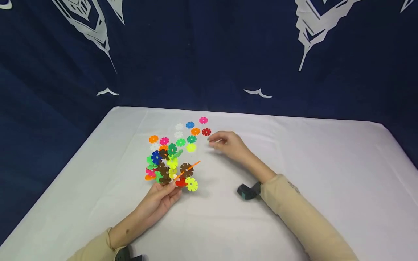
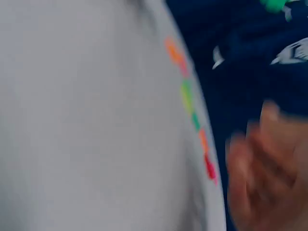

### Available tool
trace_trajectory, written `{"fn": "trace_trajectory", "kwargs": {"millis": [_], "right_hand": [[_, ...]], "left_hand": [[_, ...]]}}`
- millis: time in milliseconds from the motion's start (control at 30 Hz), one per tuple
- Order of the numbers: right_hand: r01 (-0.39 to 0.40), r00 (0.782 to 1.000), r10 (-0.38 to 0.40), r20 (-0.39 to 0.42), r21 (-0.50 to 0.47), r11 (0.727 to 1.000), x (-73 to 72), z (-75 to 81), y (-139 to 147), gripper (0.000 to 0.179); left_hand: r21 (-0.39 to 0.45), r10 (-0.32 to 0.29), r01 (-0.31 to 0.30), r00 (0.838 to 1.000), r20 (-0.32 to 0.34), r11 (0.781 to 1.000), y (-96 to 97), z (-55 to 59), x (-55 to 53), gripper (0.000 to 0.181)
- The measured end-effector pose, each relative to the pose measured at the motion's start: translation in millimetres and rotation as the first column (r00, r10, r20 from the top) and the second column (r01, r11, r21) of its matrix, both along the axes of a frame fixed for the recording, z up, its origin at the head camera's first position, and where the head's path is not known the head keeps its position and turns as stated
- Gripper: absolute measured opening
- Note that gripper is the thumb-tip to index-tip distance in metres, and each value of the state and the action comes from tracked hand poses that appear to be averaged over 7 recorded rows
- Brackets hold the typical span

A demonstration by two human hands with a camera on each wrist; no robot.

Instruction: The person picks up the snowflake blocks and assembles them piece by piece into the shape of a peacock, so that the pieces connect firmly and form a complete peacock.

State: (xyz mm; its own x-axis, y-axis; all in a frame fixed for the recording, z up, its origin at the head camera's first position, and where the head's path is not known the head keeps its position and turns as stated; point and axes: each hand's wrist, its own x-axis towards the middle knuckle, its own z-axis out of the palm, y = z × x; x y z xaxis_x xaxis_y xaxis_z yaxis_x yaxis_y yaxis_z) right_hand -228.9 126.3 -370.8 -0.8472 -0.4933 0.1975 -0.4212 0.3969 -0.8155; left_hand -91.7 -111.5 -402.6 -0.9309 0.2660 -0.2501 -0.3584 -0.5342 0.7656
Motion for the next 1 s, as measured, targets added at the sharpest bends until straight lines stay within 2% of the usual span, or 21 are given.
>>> {"fn": "trace_trajectory", "kwargs": {"millis": [33,100,200,267,333,467,600,700,800,867,933,1000], "right_hand": [[0.077,0.997,-0.076,-0.010,0.050,0.996,-14.3,-3.8,-6,0.026],[0.211,0.977,-0.207,-0.044,0.180,0.961,-37.4,-10.9,-18,0.037],[0.286,0.958,-0.275,-0.082,0.336,0.897,-59.2,-17.3,-35,0.044],[0.302,0.953,-0.287,-0.097,0.385,0.872,-65.3,-17.3,-42,0.038],[0.299,0.954,-0.279,-0.107,0.381,0.875,-67.5,-17.2,-45,0.030],[0.269,0.963,-0.250,-0.102,0.274,0.923,-61.5,-18.3,-39,0.025],[0.167,0.985,-0.169,0.022,0.066,0.984,-39.3,-19.4,-24,0.021],[0.078,0.988,-0.066,0.140,-0.079,0.994,-11.1,-14.1,-13,0.021],[-0.016,0.977,0.059,0.204,-0.205,0.979,20.9,-5.5,-2,0.023],[-0.062,0.963,0.134,0.233,-0.290,0.955,39.8,-0.3,4,0.020],[-0.073,0.949,0.179,0.259,-0.373,0.925,54.9,2.1,8,0.015],[-0.066,0.946,0.190,0.262,-0.419,0.906,65.9,2.6,9,0.010]], "left_hand": [[0.008,0.007,-0.007,1.000,0.001,1.000,-0.2,-0.9,0.6,0.017],[0.015,-0.001,0.001,1.000,-0.006,1.000,0.0,-2.7,2.0,0.013],[0.017,-0.035,0.036,0.999,-0.038,0.999,1.1,-4.8,3.4,0.012],[0.011,-0.054,0.055,0.997,-0.061,0.998,1.8,-5.1,3.4,0.014],[-0.003,-0.067,0.067,0.995,-0.074,0.998,1.7,-4.3,3.0,0.017],[-0.023,-0.090,0.089,0.993,-0.079,0.996,-0.7,-1.9,2.3,0.027],[0.011,-0.132,0.133,0.986,-0.104,0.991,-1.7,-2.5,2.4,0.027],[0.034,-0.154,0.158,0.983,-0.095,0.987,-1.2,-2.7,2.5,0.023],[0.052,-0.172,0.175,0.984,-0.053,0.983,0.0,-1.6,2.8,0.023],[0.073,-0.187,0.189,0.982,-0.027,0.979,1.2,-0.3,3.2,0.025],[0.091,-0.207,0.208,0.978,-0.024,0.974,2.5,0.8,4.3,0.023],[0.096,-0.226,0.227,0.974,-0.027,0.969,3.8,2.0,5.6,0.020]]}}
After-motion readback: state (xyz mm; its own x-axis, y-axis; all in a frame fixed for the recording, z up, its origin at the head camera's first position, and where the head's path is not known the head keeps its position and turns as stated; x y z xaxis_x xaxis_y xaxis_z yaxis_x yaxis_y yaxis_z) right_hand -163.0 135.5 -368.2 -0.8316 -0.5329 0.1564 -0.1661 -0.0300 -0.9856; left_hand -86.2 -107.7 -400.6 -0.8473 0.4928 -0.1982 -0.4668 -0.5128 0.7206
